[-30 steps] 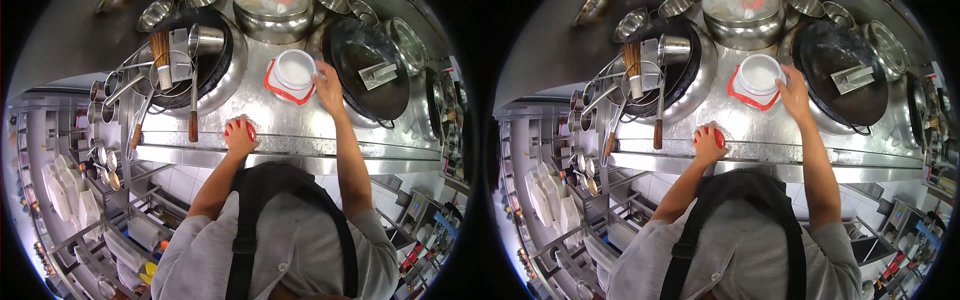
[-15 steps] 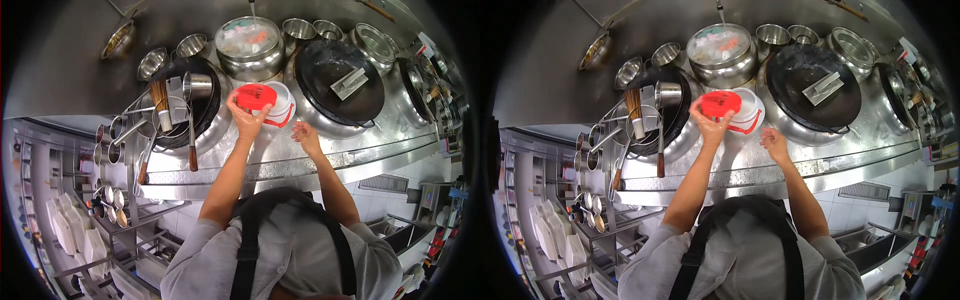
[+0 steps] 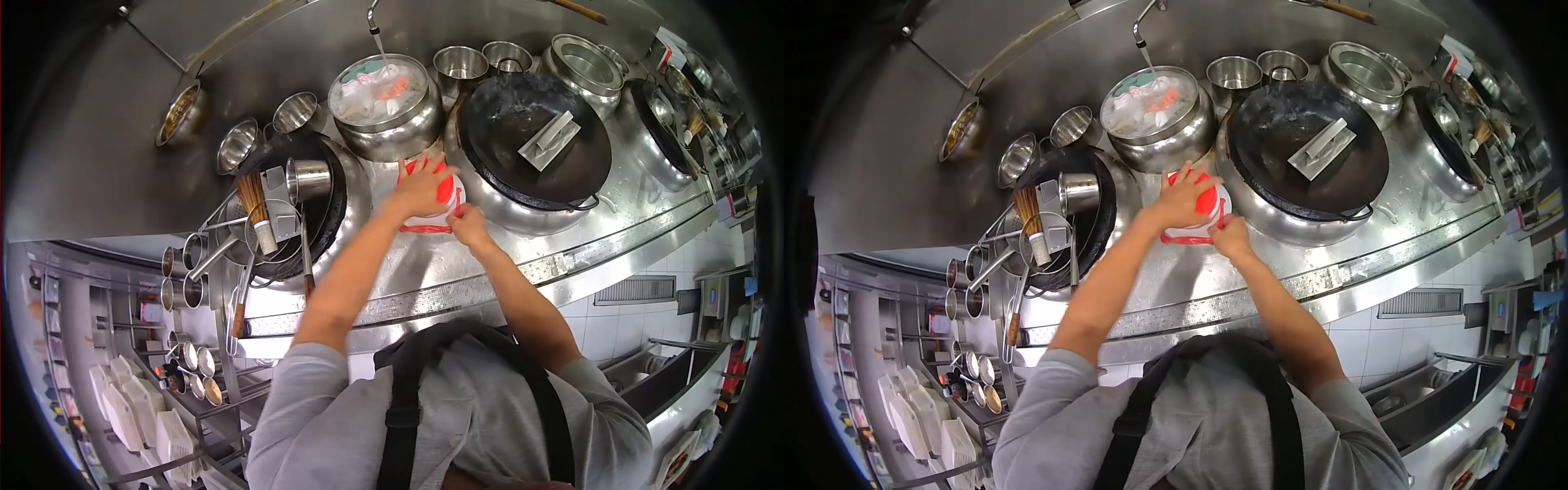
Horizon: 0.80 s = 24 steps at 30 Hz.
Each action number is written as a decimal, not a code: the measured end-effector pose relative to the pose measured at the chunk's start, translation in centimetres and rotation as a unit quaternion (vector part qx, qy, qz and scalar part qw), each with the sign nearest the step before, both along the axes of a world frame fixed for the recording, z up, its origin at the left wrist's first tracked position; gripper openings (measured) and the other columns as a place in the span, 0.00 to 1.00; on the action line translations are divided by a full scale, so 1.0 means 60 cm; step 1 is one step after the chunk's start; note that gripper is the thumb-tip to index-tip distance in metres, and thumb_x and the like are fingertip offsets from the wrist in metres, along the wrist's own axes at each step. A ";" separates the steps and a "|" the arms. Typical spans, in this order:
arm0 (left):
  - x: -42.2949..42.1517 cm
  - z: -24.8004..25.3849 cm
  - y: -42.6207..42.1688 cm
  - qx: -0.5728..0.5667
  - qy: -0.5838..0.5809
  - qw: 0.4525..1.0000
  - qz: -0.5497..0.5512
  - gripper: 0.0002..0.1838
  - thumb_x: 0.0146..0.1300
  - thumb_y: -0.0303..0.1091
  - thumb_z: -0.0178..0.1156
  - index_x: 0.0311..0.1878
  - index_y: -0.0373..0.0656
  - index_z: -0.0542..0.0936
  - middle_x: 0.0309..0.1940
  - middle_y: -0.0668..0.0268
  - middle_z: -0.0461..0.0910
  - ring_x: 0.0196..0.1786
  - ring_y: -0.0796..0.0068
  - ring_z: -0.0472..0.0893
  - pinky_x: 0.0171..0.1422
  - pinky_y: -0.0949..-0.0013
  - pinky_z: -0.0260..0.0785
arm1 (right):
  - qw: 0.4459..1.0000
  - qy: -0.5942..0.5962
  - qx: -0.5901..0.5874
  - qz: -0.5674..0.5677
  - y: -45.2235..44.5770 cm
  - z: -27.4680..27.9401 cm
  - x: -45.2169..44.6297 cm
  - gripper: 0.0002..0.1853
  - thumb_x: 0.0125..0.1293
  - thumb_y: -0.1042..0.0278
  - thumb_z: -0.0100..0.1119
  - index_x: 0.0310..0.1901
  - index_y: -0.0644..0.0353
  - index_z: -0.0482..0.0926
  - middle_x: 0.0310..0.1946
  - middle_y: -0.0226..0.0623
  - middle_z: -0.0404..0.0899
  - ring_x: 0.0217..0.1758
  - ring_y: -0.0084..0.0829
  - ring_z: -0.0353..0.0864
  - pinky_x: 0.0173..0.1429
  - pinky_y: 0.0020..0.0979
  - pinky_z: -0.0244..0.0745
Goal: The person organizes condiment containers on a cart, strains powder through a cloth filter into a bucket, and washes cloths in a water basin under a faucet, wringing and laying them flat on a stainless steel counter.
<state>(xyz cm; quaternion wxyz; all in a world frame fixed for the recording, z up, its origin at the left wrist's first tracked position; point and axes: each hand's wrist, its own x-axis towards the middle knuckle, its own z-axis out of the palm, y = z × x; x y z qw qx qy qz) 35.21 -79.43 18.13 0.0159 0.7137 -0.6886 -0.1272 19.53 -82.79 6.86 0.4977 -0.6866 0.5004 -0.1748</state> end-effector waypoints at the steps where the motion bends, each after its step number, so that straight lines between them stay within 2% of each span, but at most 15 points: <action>1: 0.021 0.022 0.015 0.044 -0.006 0.996 -0.081 0.38 0.60 0.47 0.68 0.75 0.59 0.68 0.82 0.53 0.51 0.82 0.39 0.49 0.76 0.27 0.46 | 1.000 -0.016 -0.025 -0.008 -0.005 -0.004 -0.006 0.10 0.58 0.71 0.63 0.39 0.67 0.82 0.34 0.51 0.85 0.37 0.41 0.86 0.45 0.40 0.78; 2: 0.041 0.035 0.021 0.087 -0.013 0.983 -0.163 0.36 0.61 0.42 0.67 0.74 0.60 0.70 0.82 0.53 0.49 0.82 0.40 0.48 0.77 0.28 0.47 | 0.999 -0.032 -0.032 -0.019 -0.017 -0.010 -0.011 0.10 0.59 0.71 0.62 0.39 0.67 0.81 0.33 0.51 0.85 0.37 0.41 0.86 0.45 0.39 0.79; 3: 0.058 0.045 0.019 0.163 -0.035 0.967 -0.191 0.36 0.61 0.34 0.67 0.74 0.61 0.71 0.82 0.50 0.49 0.83 0.41 0.46 0.78 0.30 0.47 | 0.998 -0.049 -0.038 -0.032 -0.025 -0.014 -0.013 0.09 0.59 0.71 0.61 0.40 0.67 0.81 0.33 0.50 0.84 0.37 0.41 0.86 0.45 0.39 0.79; 6: 0.026 0.035 0.048 -0.039 0.135 0.990 0.018 0.36 0.65 0.40 0.65 0.77 0.61 0.67 0.80 0.46 0.52 0.83 0.41 0.48 0.79 0.34 0.47 | 0.993 -0.105 0.008 -0.061 -0.023 -0.017 -0.012 0.08 0.62 0.72 0.58 0.41 0.66 0.80 0.32 0.50 0.84 0.37 0.41 0.86 0.45 0.39 0.78; 7: 0.002 0.000 0.048 -0.134 0.084 0.984 0.081 0.37 0.68 0.46 0.62 0.79 0.52 0.63 0.77 0.43 0.58 0.81 0.41 0.52 0.80 0.37 0.48 | 0.990 -0.126 0.029 -0.063 -0.023 -0.002 -0.008 0.08 0.63 0.72 0.57 0.41 0.67 0.80 0.32 0.50 0.84 0.37 0.41 0.86 0.45 0.40 0.78; 8: -0.004 -0.021 0.059 -0.195 0.082 0.972 0.098 0.37 0.70 0.47 0.61 0.79 0.49 0.62 0.77 0.44 0.59 0.81 0.41 0.54 0.80 0.38 0.47 | 0.986 -0.146 0.050 -0.065 -0.023 0.012 -0.003 0.08 0.64 0.72 0.56 0.41 0.67 0.79 0.32 0.50 0.84 0.37 0.41 0.86 0.45 0.40 0.78; 10: -0.019 -0.062 0.089 -0.316 0.081 0.936 0.133 0.38 0.72 0.50 0.58 0.79 0.42 0.60 0.75 0.45 0.61 0.79 0.43 0.56 0.81 0.39 0.46 | 0.995 -0.101 0.009 -0.009 -0.011 0.054 -0.005 0.08 0.65 0.72 0.54 0.41 0.68 0.78 0.33 0.54 0.83 0.38 0.46 0.85 0.46 0.42 0.78; 11: -0.034 -0.095 0.107 -0.401 0.209 0.858 0.245 0.38 0.74 0.54 0.55 0.78 0.41 0.60 0.74 0.47 0.63 0.78 0.45 0.58 0.80 0.39 0.48 | 0.997 -0.077 -0.015 0.019 -0.011 0.067 -0.003 0.08 0.65 0.72 0.53 0.41 0.68 0.78 0.34 0.56 0.83 0.39 0.49 0.85 0.46 0.44 0.78; 12: -0.042 -0.123 0.124 -0.375 0.416 0.762 0.325 0.39 0.74 0.59 0.50 0.77 0.41 0.61 0.74 0.50 0.64 0.78 0.47 0.60 0.79 0.39 0.51 | 0.994 -0.077 -0.029 0.077 -0.016 0.070 0.004 0.09 0.66 0.72 0.53 0.41 0.68 0.77 0.34 0.58 0.82 0.40 0.52 0.85 0.47 0.45 0.77; 13: -0.049 -0.149 0.141 -0.375 0.587 0.592 0.405 0.40 0.74 0.64 0.46 0.77 0.42 0.61 0.74 0.52 0.65 0.77 0.49 0.62 0.78 0.39 0.54 | 0.987 -0.077 -0.041 0.134 -0.017 0.071 0.013 0.09 0.66 0.72 0.53 0.42 0.69 0.77 0.35 0.60 0.82 0.42 0.55 0.84 0.48 0.47 0.77; 14: -0.055 -0.166 0.163 -0.241 0.785 0.377 0.428 0.43 0.73 0.70 0.41 0.77 0.45 0.62 0.74 0.55 0.65 0.76 0.51 0.64 0.76 0.39 0.57 | 0.977 -0.075 -0.049 0.192 -0.013 0.072 0.022 0.09 0.66 0.71 0.53 0.42 0.69 0.76 0.36 0.63 0.81 0.43 0.58 0.84 0.49 0.48 0.76; 15: -0.064 -0.165 0.185 -0.191 0.833 0.326 0.404 0.44 0.72 0.73 0.39 0.77 0.46 0.62 0.74 0.56 0.65 0.75 0.52 0.65 0.75 0.39 0.59 | 0.976 -0.027 -0.053 0.210 0.002 0.124 0.031 0.10 0.66 0.70 0.52 0.43 0.69 0.75 0.39 0.65 0.81 0.47 0.62 0.82 0.51 0.51 0.75; 17: -0.068 -0.133 0.201 -0.093 0.911 0.222 0.334 0.49 0.68 0.80 0.35 0.76 0.49 0.63 0.73 0.59 0.67 0.74 0.54 0.67 0.73 0.41 0.64 | 0.967 0.021 -0.083 0.241 -0.004 0.200 0.036 0.10 0.66 0.70 0.53 0.44 0.69 0.74 0.39 0.64 0.81 0.48 0.62 0.82 0.52 0.52 0.74; 20: -0.071 -0.081 0.171 -0.160 0.892 0.297 0.301 0.51 0.64 0.83 0.35 0.77 0.51 0.63 0.73 0.62 0.68 0.73 0.55 0.68 0.73 0.41 0.64 | 0.950 0.011 -0.154 0.273 -0.024 0.288 0.034 0.10 0.66 0.71 0.52 0.44 0.68 0.74 0.36 0.63 0.81 0.45 0.63 0.81 0.48 0.51 0.74; 24: -0.044 0.006 0.089 -0.259 0.887 0.313 0.219 0.46 0.70 0.77 0.35 0.75 0.49 0.65 0.72 0.62 0.69 0.72 0.58 0.70 0.74 0.46 0.64 | 0.927 -0.011 -0.236 0.292 -0.068 0.421 0.051 0.08 0.67 0.72 0.51 0.43 0.68 0.72 0.30 0.63 0.78 0.40 0.64 0.80 0.43 0.48 0.73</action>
